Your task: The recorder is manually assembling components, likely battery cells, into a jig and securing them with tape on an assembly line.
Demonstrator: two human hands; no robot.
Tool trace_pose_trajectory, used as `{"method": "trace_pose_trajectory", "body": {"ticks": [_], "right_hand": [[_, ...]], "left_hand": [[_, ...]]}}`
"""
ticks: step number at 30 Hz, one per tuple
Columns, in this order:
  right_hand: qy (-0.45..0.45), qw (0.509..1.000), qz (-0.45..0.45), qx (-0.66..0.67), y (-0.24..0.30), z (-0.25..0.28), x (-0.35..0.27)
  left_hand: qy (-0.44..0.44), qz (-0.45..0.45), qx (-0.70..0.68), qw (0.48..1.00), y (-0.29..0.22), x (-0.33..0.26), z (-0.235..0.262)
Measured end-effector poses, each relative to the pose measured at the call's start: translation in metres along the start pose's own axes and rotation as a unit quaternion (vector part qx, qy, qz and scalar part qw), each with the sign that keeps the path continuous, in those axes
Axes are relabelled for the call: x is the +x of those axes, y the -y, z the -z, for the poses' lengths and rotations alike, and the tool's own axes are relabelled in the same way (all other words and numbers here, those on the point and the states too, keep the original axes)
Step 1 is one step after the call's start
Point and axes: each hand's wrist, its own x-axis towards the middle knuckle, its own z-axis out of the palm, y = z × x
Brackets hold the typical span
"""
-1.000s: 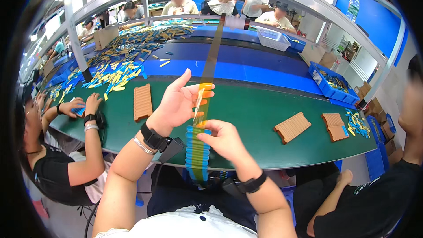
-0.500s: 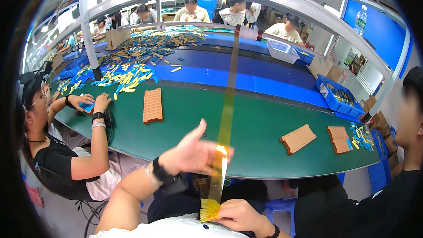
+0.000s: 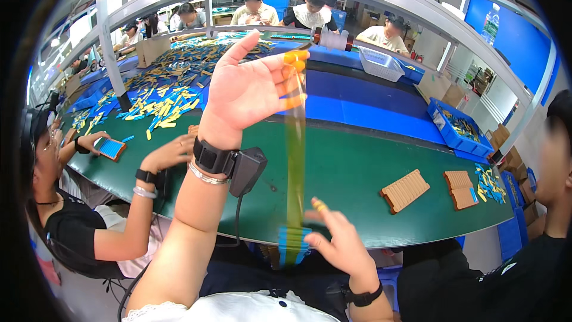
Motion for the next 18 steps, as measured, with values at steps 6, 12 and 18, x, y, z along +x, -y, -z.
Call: {"method": "trace_pose_trajectory", "body": {"ticks": [6, 12, 18], "right_hand": [[-0.170, 0.978, -0.117, 0.022, -0.062, -0.030, 0.022], [-0.142, 0.981, -0.127, 0.032, -0.061, -0.030, 0.025], [-0.169, 0.973, -0.134, 0.076, -0.063, -0.030, 0.026]], "left_hand": [[0.029, 0.026, -0.024, 0.999, 0.011, 0.000, 0.020], [0.035, 0.010, -0.031, 0.999, 0.016, -0.007, 0.030], [-0.014, -0.013, -0.001, 1.000, 0.016, -0.013, 0.017]]}}
